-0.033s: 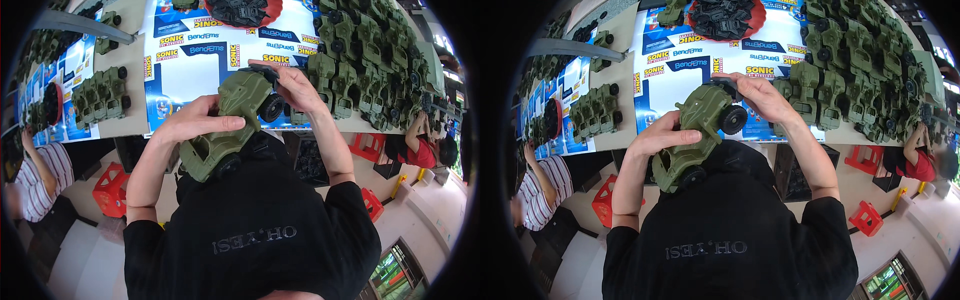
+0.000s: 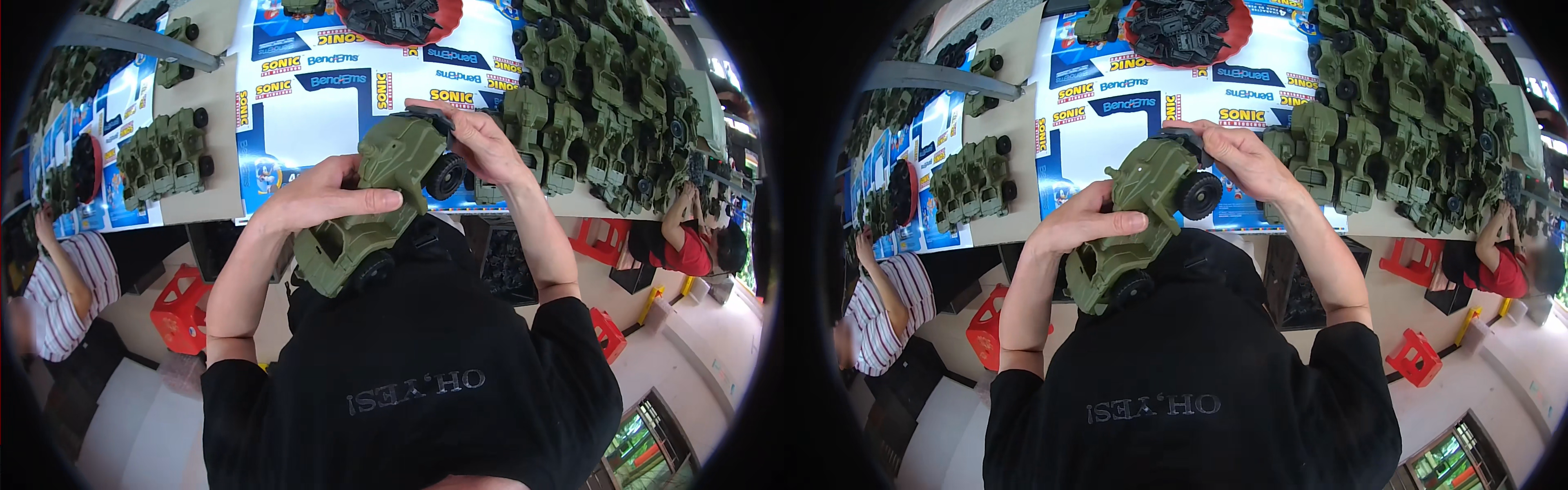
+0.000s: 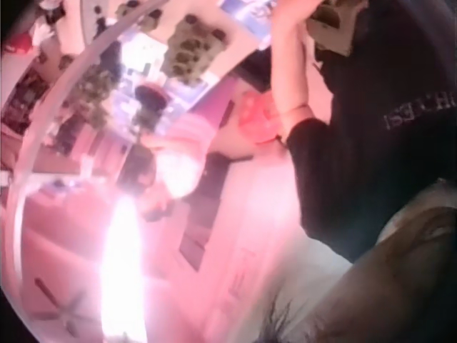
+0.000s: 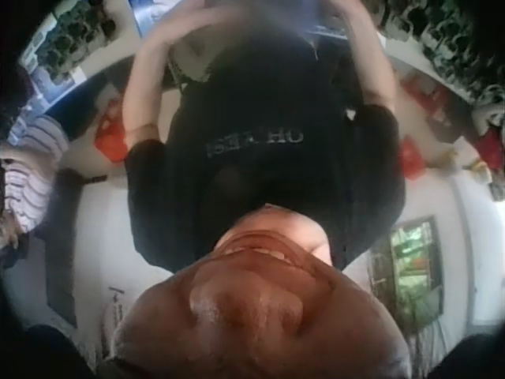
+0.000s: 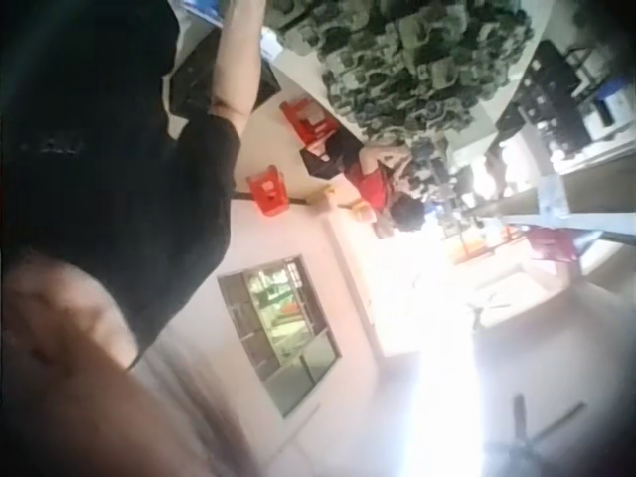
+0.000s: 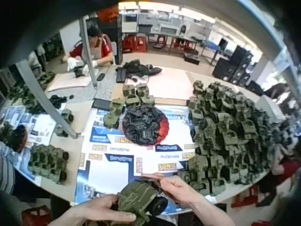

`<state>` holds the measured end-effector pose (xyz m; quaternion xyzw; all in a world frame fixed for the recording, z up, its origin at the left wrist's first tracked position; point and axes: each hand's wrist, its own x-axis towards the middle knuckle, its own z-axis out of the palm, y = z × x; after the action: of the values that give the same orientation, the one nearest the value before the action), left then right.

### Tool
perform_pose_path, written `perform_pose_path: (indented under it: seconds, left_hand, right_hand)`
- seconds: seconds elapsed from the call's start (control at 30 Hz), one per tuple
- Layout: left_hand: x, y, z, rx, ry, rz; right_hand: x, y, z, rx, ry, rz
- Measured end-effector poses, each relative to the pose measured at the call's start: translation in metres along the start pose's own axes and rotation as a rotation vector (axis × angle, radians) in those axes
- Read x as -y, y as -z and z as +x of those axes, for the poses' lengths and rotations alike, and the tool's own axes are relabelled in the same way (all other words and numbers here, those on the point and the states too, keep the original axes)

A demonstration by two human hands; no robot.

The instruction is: The person repeatedly picks up green plastic toy vehicle bodies and black plastic wheel assemblies from a table. They attach the wheel assemblies to the vehicle bodies by hand, then place the assembled units onto a large stack of similar items. The process is repeated continuously throughout the clip.

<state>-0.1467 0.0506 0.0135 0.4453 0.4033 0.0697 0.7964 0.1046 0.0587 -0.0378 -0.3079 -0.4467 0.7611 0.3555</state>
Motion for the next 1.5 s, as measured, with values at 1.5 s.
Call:
perform_pose_path:
  seconds: [1.5]
  left_hand:
    - [0.045,-0.053,-0.019,-0.331,-0.35,1.303]
  right_hand:
    - [-0.034,-0.074,-0.043,-0.298,-0.088,-0.309]
